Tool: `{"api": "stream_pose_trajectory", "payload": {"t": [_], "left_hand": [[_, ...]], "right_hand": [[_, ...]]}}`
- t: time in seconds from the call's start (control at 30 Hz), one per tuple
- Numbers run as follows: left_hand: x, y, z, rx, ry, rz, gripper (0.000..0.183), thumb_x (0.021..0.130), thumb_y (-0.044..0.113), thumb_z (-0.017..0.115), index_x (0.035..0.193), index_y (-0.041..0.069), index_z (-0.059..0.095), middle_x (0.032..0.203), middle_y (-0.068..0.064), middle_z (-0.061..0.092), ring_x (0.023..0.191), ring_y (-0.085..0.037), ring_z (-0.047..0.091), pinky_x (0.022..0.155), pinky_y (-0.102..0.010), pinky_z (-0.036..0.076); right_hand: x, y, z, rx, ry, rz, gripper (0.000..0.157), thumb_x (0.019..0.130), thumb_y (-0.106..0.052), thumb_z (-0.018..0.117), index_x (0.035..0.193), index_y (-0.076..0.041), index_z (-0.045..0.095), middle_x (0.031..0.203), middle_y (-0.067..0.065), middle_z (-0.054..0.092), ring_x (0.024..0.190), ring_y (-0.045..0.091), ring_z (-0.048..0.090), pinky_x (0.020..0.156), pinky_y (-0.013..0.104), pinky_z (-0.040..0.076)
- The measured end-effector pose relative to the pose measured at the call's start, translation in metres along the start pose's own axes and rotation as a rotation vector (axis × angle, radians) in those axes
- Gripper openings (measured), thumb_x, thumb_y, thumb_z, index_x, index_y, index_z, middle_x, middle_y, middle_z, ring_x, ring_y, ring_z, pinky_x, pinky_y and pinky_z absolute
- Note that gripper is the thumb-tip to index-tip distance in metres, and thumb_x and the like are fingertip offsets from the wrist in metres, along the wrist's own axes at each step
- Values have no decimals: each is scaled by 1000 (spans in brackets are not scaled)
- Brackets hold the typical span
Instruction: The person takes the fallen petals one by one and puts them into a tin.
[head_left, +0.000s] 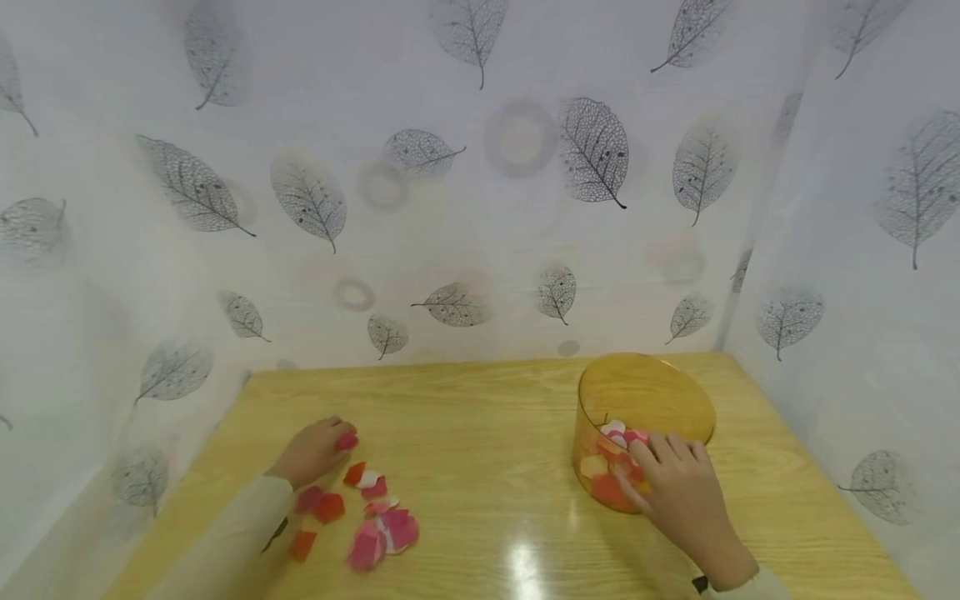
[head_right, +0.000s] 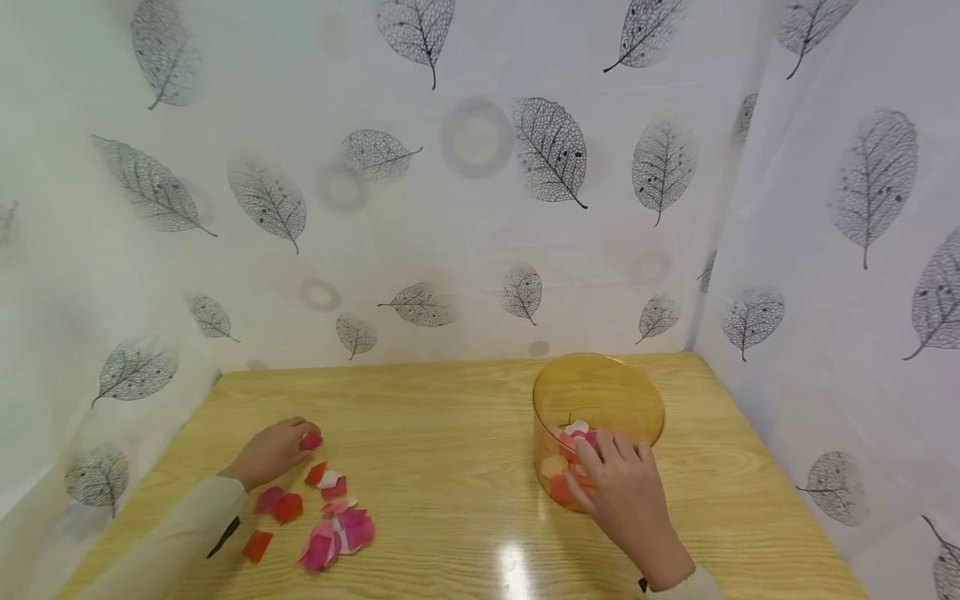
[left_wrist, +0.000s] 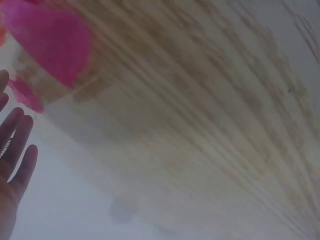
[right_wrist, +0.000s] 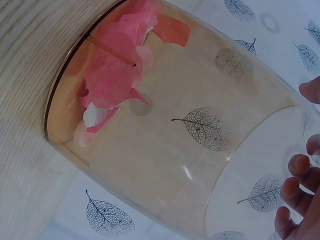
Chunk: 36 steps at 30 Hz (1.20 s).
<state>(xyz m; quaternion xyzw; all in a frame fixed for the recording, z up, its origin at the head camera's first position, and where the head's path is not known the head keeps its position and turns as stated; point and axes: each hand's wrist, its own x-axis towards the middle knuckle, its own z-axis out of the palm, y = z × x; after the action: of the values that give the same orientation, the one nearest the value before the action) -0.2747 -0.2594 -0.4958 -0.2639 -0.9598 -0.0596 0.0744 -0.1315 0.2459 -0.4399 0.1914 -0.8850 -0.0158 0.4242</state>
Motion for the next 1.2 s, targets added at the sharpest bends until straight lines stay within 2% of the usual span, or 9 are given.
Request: {"api": "stream_pose_trajectory", "payload": {"t": [0.2, 0.4, 0.67, 0.83, 0.9, 0.97, 1.1, 1.2], "left_hand": [[1, -6, 11, -44, -13, -46, 21, 77, 13, 75, 95, 11, 65, 88, -3, 63, 78, -21, 62, 75, -41, 54], [4, -6, 11, -61, -4, -81, 11, 78, 9, 73, 86, 11, 65, 79, 0, 60, 71, -15, 58, 70, -37, 53], [8, -2, 2, -53, 61, -62, 5, 77, 6, 74, 77, 8, 69, 71, -1, 64, 65, -15, 59, 64, -34, 53], [21, 5, -11, -34, 159, -20, 6, 76, 7, 75, 77, 8, 69, 73, -3, 68, 65, -17, 62, 63, -35, 53], [32, 17, -21, -26, 217, 11, 5, 78, 9, 74, 79, 9, 69, 75, -3, 69, 67, -18, 64, 64, -35, 54], [46, 36, -34, -37, 272, 52, 4, 80, 11, 73, 82, 9, 70, 78, -3, 71, 68, -17, 65, 64, -34, 54], [77, 87, -63, -67, 383, 184, 5, 81, 13, 72, 85, 10, 71, 82, -2, 73, 70, -15, 66, 68, -34, 53], [98, 131, -80, -80, 429, 296, 5, 82, 13, 72, 86, 11, 71, 83, 0, 73, 72, -14, 66, 73, -33, 53]], "right_hand": [[1, -1, 0, 4, 14, -3, 53, 96, -52, 25, 76, -9, 49, 67, 6, 47, 57, 24, 45, 53, 36, 33], [2, -1, -1, 5, 14, -5, 53, 97, -51, 24, 76, -9, 50, 68, 6, 48, 58, 24, 44, 54, 37, 35], [1, 0, -1, -2, 6, -3, 55, 96, -52, 23, 77, -9, 50, 68, 7, 49, 59, 25, 45, 54, 36, 35], [0, 0, -1, 2, 18, -9, 54, 96, -52, 25, 77, -8, 50, 67, 7, 49, 58, 25, 46, 53, 36, 33], [0, 0, -2, 9, 21, -7, 56, 96, -52, 24, 79, -7, 53, 68, 8, 51, 59, 26, 47, 53, 36, 32], [0, -1, -3, 16, 20, -3, 58, 96, -52, 23, 81, -6, 55, 69, 9, 53, 60, 28, 49, 54, 36, 32], [1, -1, -3, 23, 7, 6, 61, 96, -53, 23, 86, -6, 59, 71, 10, 56, 62, 29, 51, 54, 36, 32], [1, -2, -2, 26, 4, 6, 60, 96, -54, 22, 86, -7, 59, 71, 10, 56, 61, 29, 51, 53, 36, 31]]}}
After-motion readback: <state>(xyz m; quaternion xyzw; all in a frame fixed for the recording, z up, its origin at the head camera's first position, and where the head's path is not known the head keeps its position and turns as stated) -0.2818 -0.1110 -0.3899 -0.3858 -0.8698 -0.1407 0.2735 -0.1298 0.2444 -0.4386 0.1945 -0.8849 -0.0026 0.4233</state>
